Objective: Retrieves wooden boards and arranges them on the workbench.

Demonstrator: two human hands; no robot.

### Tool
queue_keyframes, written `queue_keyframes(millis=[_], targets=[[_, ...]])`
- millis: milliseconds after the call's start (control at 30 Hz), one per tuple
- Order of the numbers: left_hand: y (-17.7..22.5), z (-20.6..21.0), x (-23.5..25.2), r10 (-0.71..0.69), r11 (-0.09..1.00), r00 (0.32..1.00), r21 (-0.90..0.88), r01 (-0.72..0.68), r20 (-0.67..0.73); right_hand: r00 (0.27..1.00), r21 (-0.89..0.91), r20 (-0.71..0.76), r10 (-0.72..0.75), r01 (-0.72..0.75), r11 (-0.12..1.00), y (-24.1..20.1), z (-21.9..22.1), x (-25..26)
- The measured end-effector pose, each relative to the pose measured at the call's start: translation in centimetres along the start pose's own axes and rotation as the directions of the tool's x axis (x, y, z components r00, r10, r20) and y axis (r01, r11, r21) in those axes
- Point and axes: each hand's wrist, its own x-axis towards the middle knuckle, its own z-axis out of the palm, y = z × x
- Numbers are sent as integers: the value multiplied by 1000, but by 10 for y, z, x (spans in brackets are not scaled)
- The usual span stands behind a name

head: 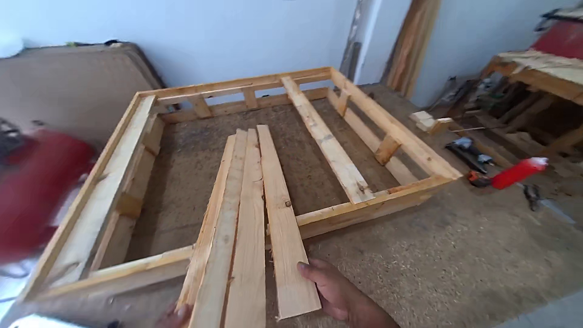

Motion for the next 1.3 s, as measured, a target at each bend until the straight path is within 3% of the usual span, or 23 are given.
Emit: queue_keyframes(millis=[167, 367, 533, 733, 800, 833, 867, 900, 967, 1033, 1100, 1167, 1300], targets=[[-11, 10, -10, 71, 984, 997, -161, -70, 2, 998, -66, -37, -41, 38, 997, -12, -14, -9], [-15, 21, -13, 81, 978, 997, -192, -76, 18, 986, -175, -106, -126, 106, 979, -40, -39, -24], [-16, 17, -10, 65, 972, 995, -231, -45, 79, 967, -249, -141, -210, 171, 953, -60, -30, -35], [-12, 19, -9, 38, 981, 995, -195, -20, 90, 955, -279, -147, -258, 210, 937, -89, -7, -48], [-11, 12, -10, 43, 997, 999, -61, -45, -33, 958, -260, -151, -245, 201, 945, -92, 2, -53], [-8, 10, -11, 103, 988, 980, 131, -81, -170, 959, -252, -153, -238, 196, 948, -93, 6, -57], [-1, 12, -13, 209, 925, 934, 368, -92, -291, 961, -253, -146, -234, 193, 948, -93, 9, -63], [9, 14, -14, 321, 829, 888, 550, -96, -328, 965, -259, -124, -232, 194, 946, -93, 12, -70], [44, 30, -19, 516, 599, 835, 777, -192, -192, 971, -269, -42, -235, 215, 939, -96, 21, -95], [77, 76, -21, 585, 378, 811, 874, -306, 31, 965, -261, 85, -248, 262, 929, -97, 34, -125], [92, 130, -7, 579, 198, 778, 884, -424, 244, 945, -217, 191, -266, 305, 927, -98, 50, -151], [93, 174, 15, 527, 85, 728, 825, -558, 438, 935, -129, 246, -255, 293, 948, -98, 63, -169], [95, 237, 36, 478, 2, 544, 619, -786, 689, 907, -78, 252, -338, 368, 927, -93, 67, -189]])
